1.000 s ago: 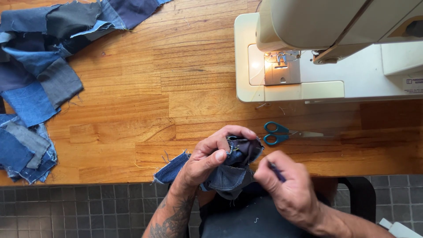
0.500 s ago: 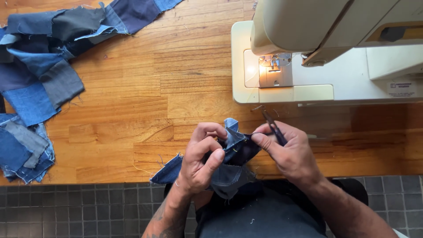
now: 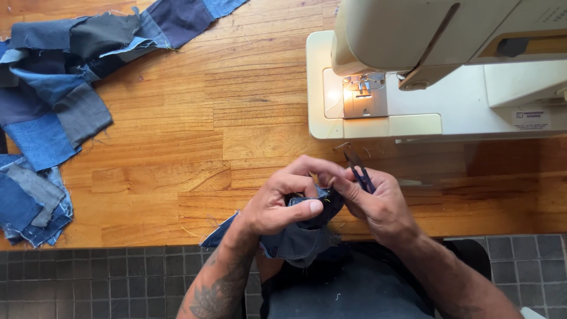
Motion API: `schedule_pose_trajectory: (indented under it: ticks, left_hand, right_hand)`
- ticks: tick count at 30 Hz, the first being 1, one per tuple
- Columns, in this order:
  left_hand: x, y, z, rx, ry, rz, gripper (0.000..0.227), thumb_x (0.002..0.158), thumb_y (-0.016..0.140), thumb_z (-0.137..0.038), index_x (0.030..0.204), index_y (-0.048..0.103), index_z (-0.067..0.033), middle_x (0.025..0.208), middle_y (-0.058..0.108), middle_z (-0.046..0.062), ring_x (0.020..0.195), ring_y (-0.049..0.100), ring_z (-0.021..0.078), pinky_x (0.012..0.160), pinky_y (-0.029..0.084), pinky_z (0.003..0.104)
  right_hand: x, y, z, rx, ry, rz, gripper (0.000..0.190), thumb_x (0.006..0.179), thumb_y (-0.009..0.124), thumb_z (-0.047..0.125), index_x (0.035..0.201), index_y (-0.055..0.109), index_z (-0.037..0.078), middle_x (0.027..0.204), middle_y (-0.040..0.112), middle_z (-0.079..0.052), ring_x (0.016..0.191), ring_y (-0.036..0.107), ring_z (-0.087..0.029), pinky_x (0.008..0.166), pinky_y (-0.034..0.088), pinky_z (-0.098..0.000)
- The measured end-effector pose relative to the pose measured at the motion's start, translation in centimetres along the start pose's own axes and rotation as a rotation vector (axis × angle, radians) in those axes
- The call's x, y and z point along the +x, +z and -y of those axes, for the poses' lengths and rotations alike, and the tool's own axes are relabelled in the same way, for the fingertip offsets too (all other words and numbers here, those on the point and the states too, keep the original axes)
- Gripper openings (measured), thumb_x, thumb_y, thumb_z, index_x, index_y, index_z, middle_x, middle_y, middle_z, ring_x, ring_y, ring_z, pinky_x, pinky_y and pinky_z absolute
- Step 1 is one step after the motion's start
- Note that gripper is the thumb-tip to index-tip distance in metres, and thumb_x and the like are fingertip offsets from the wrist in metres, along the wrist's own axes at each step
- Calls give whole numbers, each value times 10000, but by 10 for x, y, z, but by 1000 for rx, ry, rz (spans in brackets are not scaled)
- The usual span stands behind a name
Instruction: Cutting and arranging denim fabric patches for a sewing project
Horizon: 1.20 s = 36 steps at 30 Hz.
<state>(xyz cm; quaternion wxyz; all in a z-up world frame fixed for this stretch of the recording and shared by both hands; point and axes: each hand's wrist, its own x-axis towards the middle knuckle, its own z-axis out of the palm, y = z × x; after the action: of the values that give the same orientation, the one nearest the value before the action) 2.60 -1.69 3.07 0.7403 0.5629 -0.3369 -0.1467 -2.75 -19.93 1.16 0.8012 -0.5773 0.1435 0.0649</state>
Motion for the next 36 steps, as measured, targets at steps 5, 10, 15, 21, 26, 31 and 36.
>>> schedule_pose_trajectory:
  ticks: [5, 10, 15, 21, 26, 31, 36]
  left_hand:
    - [-6, -3, 18, -275, -73, -2, 307, 931, 695, -255, 703, 609, -68, 967, 729, 176, 843, 625, 231, 785, 467, 336]
    - [-14, -10, 8, -403, -191, -13, 338, 1005, 609, -324, 766, 485, -120, 1072, 672, 143, 1061, 641, 288, 984, 508, 435]
    - [-14, -8, 2, -268, -171, -40, 347, 1016, 605, -351, 784, 513, -110, 1179, 640, 162, 1113, 654, 284, 1011, 552, 443]
    - [-17, -9, 4, -203, -157, -53, 344, 1009, 614, -363, 788, 531, -114, 1203, 624, 153, 1112, 645, 264, 1014, 541, 429]
    - [-16, -9, 3, -123, -126, -49, 328, 997, 626, -362, 796, 543, -117, 1192, 635, 155, 1149, 642, 275, 1046, 540, 446]
    - [-15, -8, 5, -100, -114, -32, 320, 999, 624, -355, 800, 541, -119, 1190, 630, 155, 1152, 641, 277, 1044, 538, 445]
    - [-15, -8, 7, -112, -111, -33, 331, 994, 637, -366, 789, 537, -125, 1212, 618, 158, 1148, 634, 277, 1033, 541, 449]
  right_hand:
    - [-5, -4, -9, -34, -29, 14, 204, 956, 671, 95, 823, 711, -54, 405, 364, 23, 374, 313, -17, 380, 269, -158]
    - [-39, -7, 18, -278, -46, -20, 475, 1004, 357, 330, 995, 680, -17, 598, 291, 46, 527, 250, -91, 492, 234, -284]
    - [-53, -8, 11, -51, 380, 397, 435, 1062, 410, 390, 828, 538, 46, 621, 385, -28, 542, 323, -143, 511, 270, -297]
    - [-50, 1, 3, 226, 429, 374, 431, 1080, 431, 335, 773, 464, 34, 530, 269, 11, 450, 219, -117, 422, 184, -287]
    - [-50, 2, -3, 315, 440, 337, 434, 1087, 428, 317, 758, 460, 36, 512, 252, 19, 435, 209, -115, 408, 175, -287]
    - [-53, 4, -5, 349, 432, 302, 432, 1086, 433, 315, 756, 463, 38, 507, 260, 20, 434, 218, -118, 406, 176, -286]
    - [-53, 3, -10, 322, 425, 278, 435, 1079, 454, 312, 742, 467, 39, 499, 262, 19, 429, 205, -109, 396, 156, -284]
